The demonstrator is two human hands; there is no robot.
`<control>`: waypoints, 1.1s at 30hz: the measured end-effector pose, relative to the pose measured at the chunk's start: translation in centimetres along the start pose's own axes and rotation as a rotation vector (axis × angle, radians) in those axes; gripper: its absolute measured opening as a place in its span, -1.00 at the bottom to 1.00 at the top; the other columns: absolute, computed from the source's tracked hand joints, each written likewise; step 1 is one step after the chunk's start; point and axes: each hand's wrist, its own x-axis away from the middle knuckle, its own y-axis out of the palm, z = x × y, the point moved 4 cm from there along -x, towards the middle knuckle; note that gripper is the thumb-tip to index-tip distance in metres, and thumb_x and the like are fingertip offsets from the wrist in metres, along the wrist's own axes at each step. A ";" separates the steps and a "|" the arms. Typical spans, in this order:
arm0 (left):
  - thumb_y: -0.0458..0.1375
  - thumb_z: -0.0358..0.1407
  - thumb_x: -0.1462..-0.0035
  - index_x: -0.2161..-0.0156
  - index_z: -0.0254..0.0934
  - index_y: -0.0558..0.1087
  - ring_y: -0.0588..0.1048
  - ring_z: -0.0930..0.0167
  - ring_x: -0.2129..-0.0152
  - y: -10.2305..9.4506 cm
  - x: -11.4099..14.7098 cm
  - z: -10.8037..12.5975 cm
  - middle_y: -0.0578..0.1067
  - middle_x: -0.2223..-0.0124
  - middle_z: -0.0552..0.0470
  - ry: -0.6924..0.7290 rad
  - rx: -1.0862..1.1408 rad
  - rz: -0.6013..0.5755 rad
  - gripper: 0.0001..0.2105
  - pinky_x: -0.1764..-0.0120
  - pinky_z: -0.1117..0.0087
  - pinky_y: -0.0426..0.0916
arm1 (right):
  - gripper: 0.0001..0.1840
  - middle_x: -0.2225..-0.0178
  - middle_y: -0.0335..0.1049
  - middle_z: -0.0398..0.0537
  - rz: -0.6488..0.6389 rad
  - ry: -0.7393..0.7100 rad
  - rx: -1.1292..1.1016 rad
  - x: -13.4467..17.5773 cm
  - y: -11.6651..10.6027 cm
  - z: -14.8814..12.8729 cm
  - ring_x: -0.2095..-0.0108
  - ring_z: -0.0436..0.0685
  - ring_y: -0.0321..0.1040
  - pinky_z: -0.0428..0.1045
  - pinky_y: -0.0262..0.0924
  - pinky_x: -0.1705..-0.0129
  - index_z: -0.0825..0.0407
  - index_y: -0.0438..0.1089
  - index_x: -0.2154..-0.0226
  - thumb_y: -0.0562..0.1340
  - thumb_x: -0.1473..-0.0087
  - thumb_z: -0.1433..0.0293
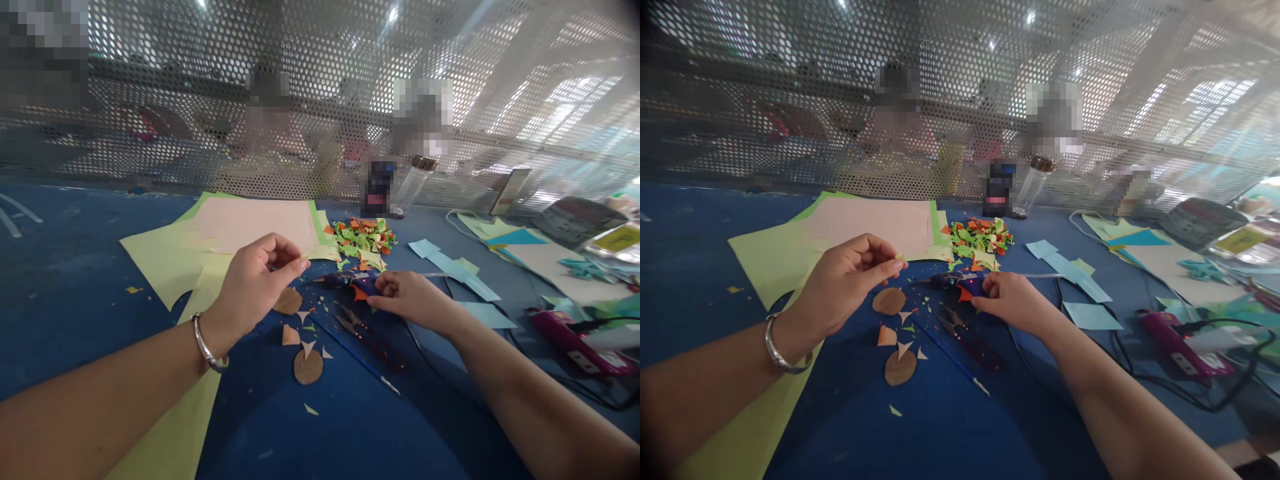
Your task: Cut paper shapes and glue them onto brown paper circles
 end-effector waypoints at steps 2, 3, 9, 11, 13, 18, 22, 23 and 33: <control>0.28 -0.21 -0.14 0.22 -0.26 0.45 0.51 0.41 0.36 -0.3 -0.1 0.0 0.56 0.28 -0.01 0.028 0.003 0.052 -0.82 0.24 0.37 0.41 | -0.74 0.60 0.28 -0.27 -0.030 0.094 -0.204 -0.1 0.1 0.4 0.62 -0.04 0.22 -0.11 0.13 0.61 0.04 0.35 0.40 0.37 0.03 0.23; 0.29 -0.22 -0.14 0.22 -0.26 0.45 0.51 0.41 0.36 -0.4 -0.2 0.0 0.56 0.27 0.00 0.037 0.008 0.081 -0.82 0.25 0.38 0.40 | -0.73 0.60 0.28 -0.27 -0.037 0.139 -0.308 -0.1 0.1 0.6 0.64 -0.04 0.22 -0.11 0.15 0.63 0.04 0.35 0.38 0.37 0.02 0.23; 0.36 -0.27 -0.02 0.28 -0.26 0.45 0.50 0.42 0.41 -1.1 -1.1 -1.5 0.55 0.33 0.03 0.005 0.115 0.272 -0.80 0.35 0.44 0.35 | -0.72 0.52 0.38 -0.19 0.022 0.125 -0.826 0.1 -1.0 0.2 0.65 -0.07 0.28 -0.15 0.21 0.65 0.05 0.36 0.38 0.43 0.08 0.28; 0.36 -0.29 -0.01 0.29 -0.26 0.45 0.50 0.43 0.42 -0.9 -1.3 -1.8 0.55 0.34 0.04 -0.026 0.172 0.265 -0.80 0.35 0.45 0.34 | -0.74 0.51 0.38 -0.19 0.069 0.105 -0.984 0.2 -1.4 0.0 0.65 -0.08 0.26 -0.16 0.20 0.66 0.04 0.37 0.44 0.44 0.10 0.32; 0.37 -0.30 0.00 0.28 -0.27 0.46 0.49 0.44 0.42 -0.7 -1.3 -1.9 0.55 0.36 0.04 -0.064 0.220 0.230 -0.80 0.34 0.45 0.35 | -0.77 0.48 0.38 -0.17 0.112 0.083 -1.110 0.3 -1.8 -0.3 0.63 -0.09 0.23 -0.17 0.19 0.67 0.04 0.37 0.48 0.43 0.09 0.34; 0.38 -0.33 0.01 0.23 -0.29 0.50 0.50 0.45 0.40 -0.2 -1.0 -1.7 0.58 0.34 0.01 -0.147 0.277 0.170 -0.78 0.28 0.44 0.38 | -0.79 0.48 0.27 -0.20 0.100 0.002 -1.378 1.1 -2.5 -1.4 0.60 -0.13 0.11 -0.19 0.20 0.60 0.06 0.40 0.45 0.41 0.00 0.32; 0.41 -0.33 0.05 0.24 -0.30 0.53 0.50 0.47 0.39 0.1 -0.9 -1.7 0.59 0.33 0.02 -0.199 0.329 0.142 -0.76 0.24 0.45 0.38 | -0.81 0.49 0.15 -0.23 0.009 -0.067 -1.459 1.6 -2.5 -2.3 0.59 -0.12 0.04 -0.19 0.17 0.58 0.05 0.41 0.36 0.38 -0.07 0.29; 0.41 -0.32 0.06 0.25 -0.30 0.54 0.49 0.48 0.39 0.1 -0.8 -1.7 0.59 0.32 0.03 -0.208 0.338 0.133 -0.76 0.24 0.46 0.38 | -0.81 0.49 0.12 -0.23 0.002 -0.083 -1.463 1.7 -2.5 -2.5 0.58 -0.12 0.04 -0.18 0.18 0.57 0.05 0.41 0.36 0.38 -0.08 0.29; 0.37 -0.22 -0.03 0.21 -0.26 0.54 0.52 0.43 0.33 0.5 -0.3 -1.2 0.58 0.29 0.02 -0.123 0.089 0.008 -0.77 0.23 0.41 0.40 | -0.77 0.48 -0.05 -0.25 0.047 -0.244 -1.476 2.8 -3.1 -3.8 0.55 -0.09 -0.11 -0.21 0.13 0.56 -0.01 0.42 0.35 0.43 0.01 0.28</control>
